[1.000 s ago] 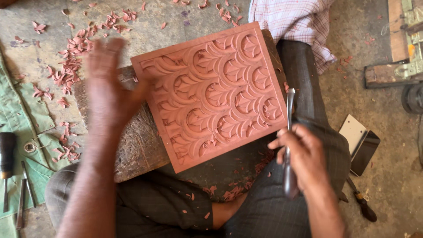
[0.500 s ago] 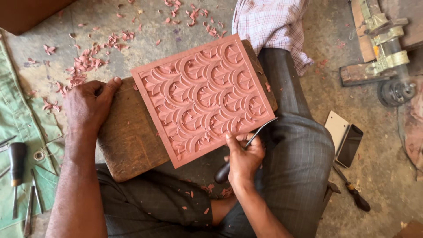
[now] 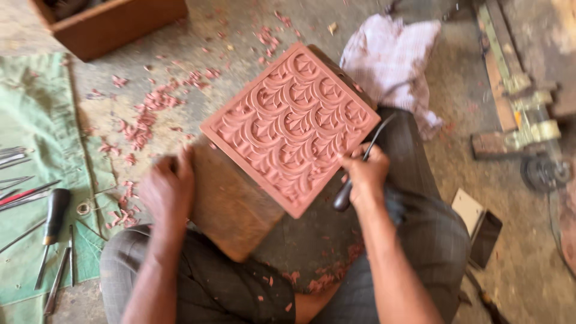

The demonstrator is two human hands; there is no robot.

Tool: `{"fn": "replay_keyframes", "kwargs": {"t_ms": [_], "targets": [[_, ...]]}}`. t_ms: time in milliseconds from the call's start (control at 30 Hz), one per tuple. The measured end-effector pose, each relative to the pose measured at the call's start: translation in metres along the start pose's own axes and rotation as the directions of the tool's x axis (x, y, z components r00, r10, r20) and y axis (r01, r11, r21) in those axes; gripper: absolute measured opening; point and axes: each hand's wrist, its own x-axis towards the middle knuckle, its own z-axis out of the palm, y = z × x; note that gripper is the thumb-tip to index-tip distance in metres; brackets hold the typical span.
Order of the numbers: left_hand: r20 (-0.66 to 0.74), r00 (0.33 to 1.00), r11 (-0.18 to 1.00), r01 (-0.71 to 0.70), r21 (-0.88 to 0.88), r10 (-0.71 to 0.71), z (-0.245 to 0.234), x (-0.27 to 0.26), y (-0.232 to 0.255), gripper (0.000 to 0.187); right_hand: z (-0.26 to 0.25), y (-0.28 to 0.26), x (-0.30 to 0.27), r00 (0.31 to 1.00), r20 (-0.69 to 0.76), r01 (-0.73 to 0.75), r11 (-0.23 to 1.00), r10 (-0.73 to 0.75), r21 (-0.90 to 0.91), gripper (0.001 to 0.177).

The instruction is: The person carves intricate patterns into a rectangular wooden block using various chisels. They hold the block with one hand and use the other to manipulate the carving tools, occasionally brushing away wood shavings.

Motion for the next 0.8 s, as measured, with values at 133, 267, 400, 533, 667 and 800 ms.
{"fn": "replay_keyframes", "kwargs": {"t_ms": [133, 267, 400, 533, 667, 800], "targets": [[-0.099, 0.994, 0.999, 0.034, -0.036, -0.038, -0.017, -0.081, 0.032, 0.041, 0.012, -0.023, 0.076, 0.965, 0.235, 0.148, 0.979, -0.112, -0.141, 0.031], [0.376, 0.881, 0.914, 0.370, -0.167, -0.287, -0.034, -0.171, 0.092, 0.072, 0.037, -0.053, 0.141, 0.872, 0.482, 0.266, 0.911, -0.089, -0.314, 0.027], [0.727, 0.686, 0.855, 0.367, -0.366, 0.017, -0.016, -0.226, 0.124, 0.115, 0.061, -0.079, 0.167, 0.702, 0.709, 0.445, 0.822, -0.073, -0.356, 0.025], [0.875, 0.382, 0.914, 0.152, -0.376, 0.297, 0.003, -0.217, 0.117, 0.073, 0.068, -0.095, 0.169, 0.731, 0.672, 0.359, 0.770, 0.120, -0.528, 0.020], [0.647, 0.436, 0.756, -0.132, -0.641, 0.625, -0.003, -0.120, 0.075, 0.025, 0.065, -0.093, 0.173, 0.662, 0.747, 0.435, 0.783, 0.056, -0.445, 0.021], [0.048, 0.956, 0.909, -0.258, -0.327, 0.289, 0.036, 0.037, 0.060, 0.037, 0.065, -0.092, 0.168, 0.713, 0.697, 0.421, 0.748, 0.076, -0.513, 0.019]]}}
